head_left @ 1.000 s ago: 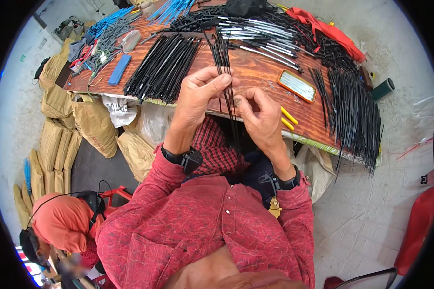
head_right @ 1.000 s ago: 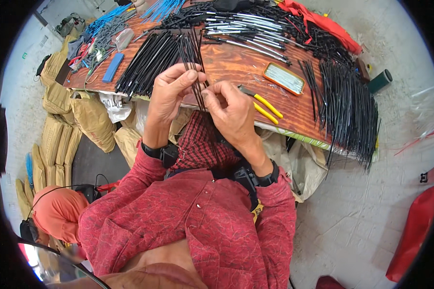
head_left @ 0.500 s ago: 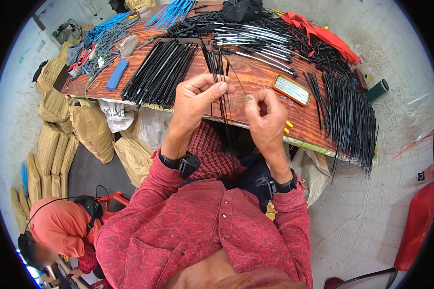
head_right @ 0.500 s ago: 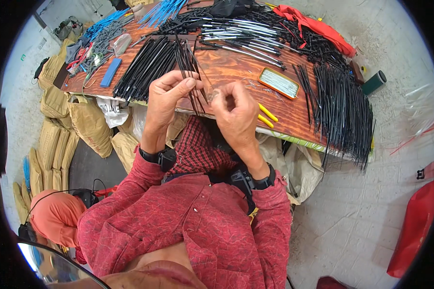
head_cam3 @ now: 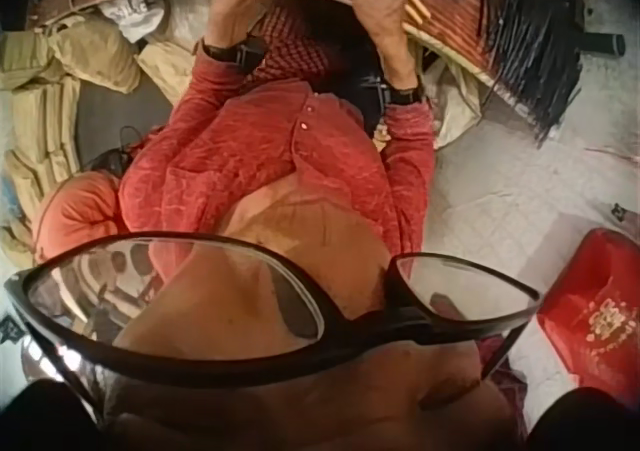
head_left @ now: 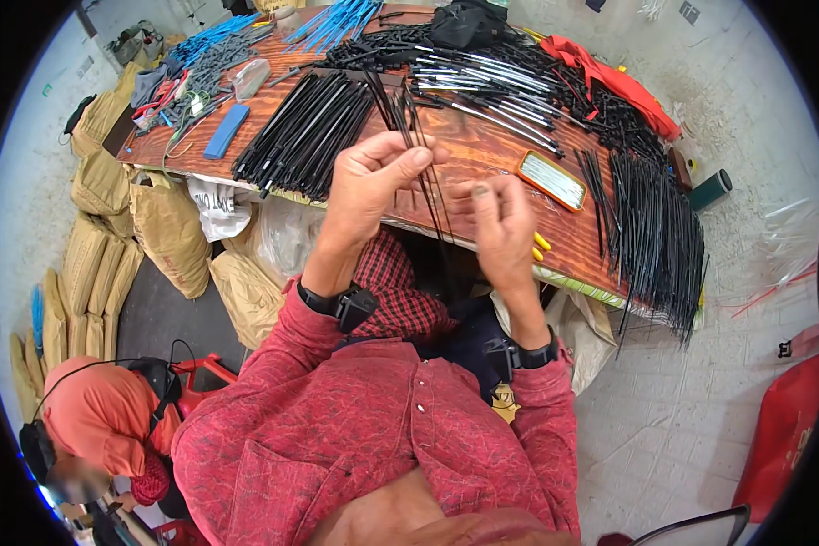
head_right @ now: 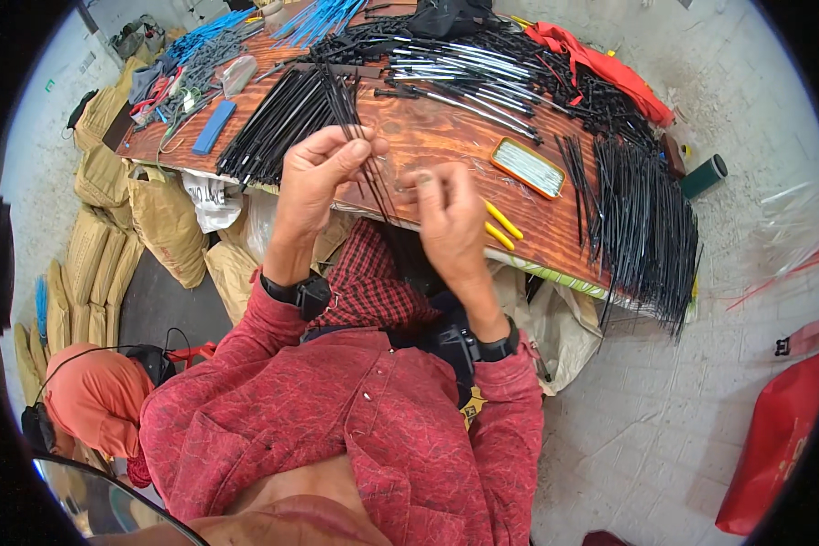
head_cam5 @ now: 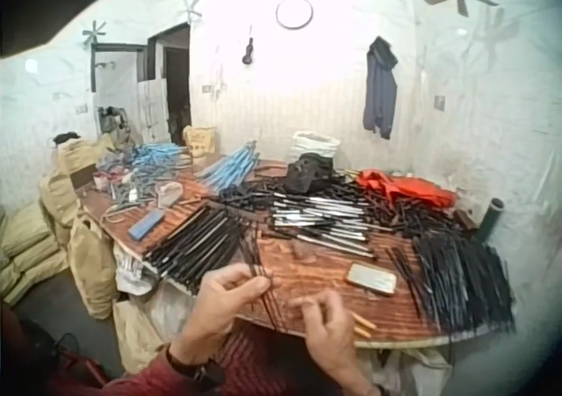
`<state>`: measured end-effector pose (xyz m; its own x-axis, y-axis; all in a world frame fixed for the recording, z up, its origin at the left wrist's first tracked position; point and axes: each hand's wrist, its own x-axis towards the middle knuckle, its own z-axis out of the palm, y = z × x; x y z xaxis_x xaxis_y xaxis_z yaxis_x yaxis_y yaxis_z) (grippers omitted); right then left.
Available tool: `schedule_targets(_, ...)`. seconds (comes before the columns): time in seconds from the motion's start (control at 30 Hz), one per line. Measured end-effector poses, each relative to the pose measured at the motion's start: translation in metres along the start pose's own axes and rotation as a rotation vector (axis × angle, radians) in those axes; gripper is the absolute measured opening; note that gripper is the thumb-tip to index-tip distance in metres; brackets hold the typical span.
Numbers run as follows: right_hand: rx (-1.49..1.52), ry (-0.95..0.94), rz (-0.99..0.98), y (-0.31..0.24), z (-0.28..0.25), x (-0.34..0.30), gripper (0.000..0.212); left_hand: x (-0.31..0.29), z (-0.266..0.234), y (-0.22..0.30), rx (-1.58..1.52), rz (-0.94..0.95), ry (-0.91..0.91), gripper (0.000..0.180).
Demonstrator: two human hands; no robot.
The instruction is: Assembling a bundle of black cables at a workbench using cutting tools.
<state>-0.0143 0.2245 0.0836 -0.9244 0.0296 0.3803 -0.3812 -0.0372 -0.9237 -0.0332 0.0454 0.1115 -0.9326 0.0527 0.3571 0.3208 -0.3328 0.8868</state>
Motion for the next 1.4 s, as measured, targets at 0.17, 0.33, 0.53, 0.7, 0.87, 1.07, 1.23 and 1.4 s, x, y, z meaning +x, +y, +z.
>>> schedule_targets(0.17, -0.020, -0.068, 0.058, -0.011, 0.018, -0.009, 0.016, 0.000, 0.009, 0.000, 0.026, -0.078, -0.017, 0.021)
schedule_targets(0.33, -0.191, -0.056, -0.075, 0.000, 0.028, -0.009, 0.014, -0.005, 0.012, 0.000, 0.015, -0.098, 0.021, 0.030)
schedule_targets(0.53, -0.317, -0.170, -0.219, 0.002, 0.015, -0.008, 0.014, -0.004, -0.008, -0.006, -0.112, -0.070, -0.026, 0.029)
schedule_targets(0.7, -0.787, 0.019, -0.346, 0.036, -0.060, 0.004, 0.019, -0.005, -0.019, 0.003, -0.165, -0.035, 0.010, 0.026)
schedule_targets(0.87, -1.426, 0.471, -0.108, 0.082, -0.197, 0.017, 0.018, -0.008, -0.013, 0.002, -0.223, -0.054, -0.078, 0.027)
schedule_targets(1.07, -1.660, 0.301, -0.039, 0.102, -0.242, 0.015, 0.019, -0.007, -0.002, -0.002, -0.184, -0.081, -0.088, 0.027)
schedule_targets(1.23, -1.200, 0.515, 0.236, 0.095, -0.248, 0.032, 0.019, -0.006, -0.006, -0.002, -0.164, -0.095, -0.080, 0.026)
schedule_targets(1.4, -0.345, 0.521, 0.422, 0.076, -0.264, 0.042, 0.023, 0.001, -0.010, -0.008, -0.268, -0.098, -0.032, 0.023)
